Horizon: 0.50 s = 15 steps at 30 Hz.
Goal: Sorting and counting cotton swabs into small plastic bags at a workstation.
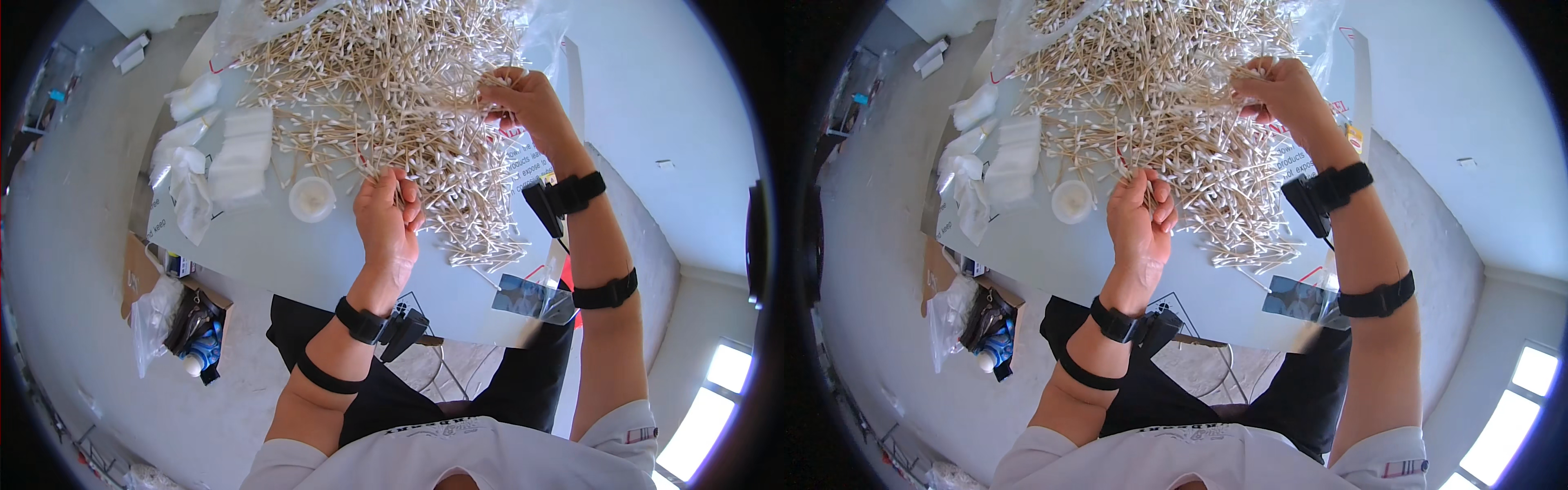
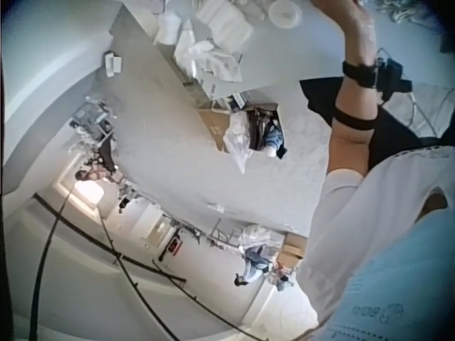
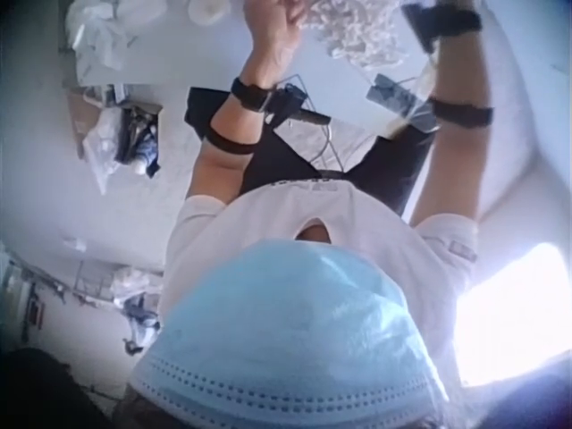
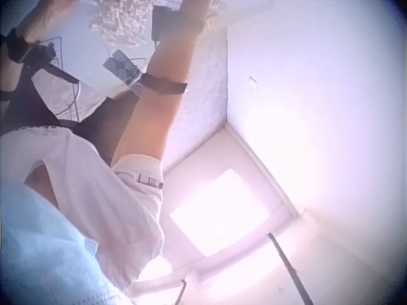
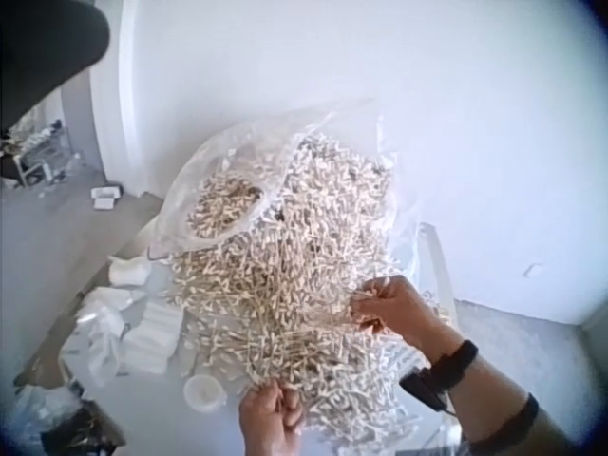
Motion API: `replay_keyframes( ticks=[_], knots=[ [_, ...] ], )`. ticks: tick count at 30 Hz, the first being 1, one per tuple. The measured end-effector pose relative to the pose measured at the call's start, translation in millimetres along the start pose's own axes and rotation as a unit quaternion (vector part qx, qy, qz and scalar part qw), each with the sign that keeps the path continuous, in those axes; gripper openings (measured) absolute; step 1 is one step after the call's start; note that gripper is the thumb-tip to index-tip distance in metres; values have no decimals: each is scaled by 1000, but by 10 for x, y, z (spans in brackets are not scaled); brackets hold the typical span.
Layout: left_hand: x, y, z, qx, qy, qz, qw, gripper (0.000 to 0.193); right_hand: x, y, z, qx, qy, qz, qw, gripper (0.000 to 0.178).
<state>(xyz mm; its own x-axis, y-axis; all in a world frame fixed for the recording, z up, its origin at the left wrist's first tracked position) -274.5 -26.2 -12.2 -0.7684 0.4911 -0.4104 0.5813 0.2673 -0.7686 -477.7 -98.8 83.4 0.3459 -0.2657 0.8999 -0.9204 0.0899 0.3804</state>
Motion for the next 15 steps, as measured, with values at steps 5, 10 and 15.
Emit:
replay_keyframes(
  ticks=[5, 10, 15],
  knots=[
    [-12, -10, -10, -12, -7, 1, 1000, 14, -86, 78, -312, -32, -18, -16, 999, 23],
    [-33, 10, -8, -13, -13, 1, 1000, 15, -223, 87, -649, -36, -57, -8, 998, 21],
    [-21, -10, -10, -13, -13, 4, 1000, 16, -321, 140, -823, -25, -40, 7, 999, 25]
  ],
)
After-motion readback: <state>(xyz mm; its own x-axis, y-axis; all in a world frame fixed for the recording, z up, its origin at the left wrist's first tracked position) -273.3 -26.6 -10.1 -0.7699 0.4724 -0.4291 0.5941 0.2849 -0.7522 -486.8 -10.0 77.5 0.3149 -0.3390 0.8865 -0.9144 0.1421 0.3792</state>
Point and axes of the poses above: each hand's wrist, its own z-axis towards the middle knuckle, its own y-axis out of the back of the hand, x = y × z, the point moved 6 cm from there along z, towards the middle knuckle, and after that the axes turned 2 degrees about -x, right-handed, at the moved point
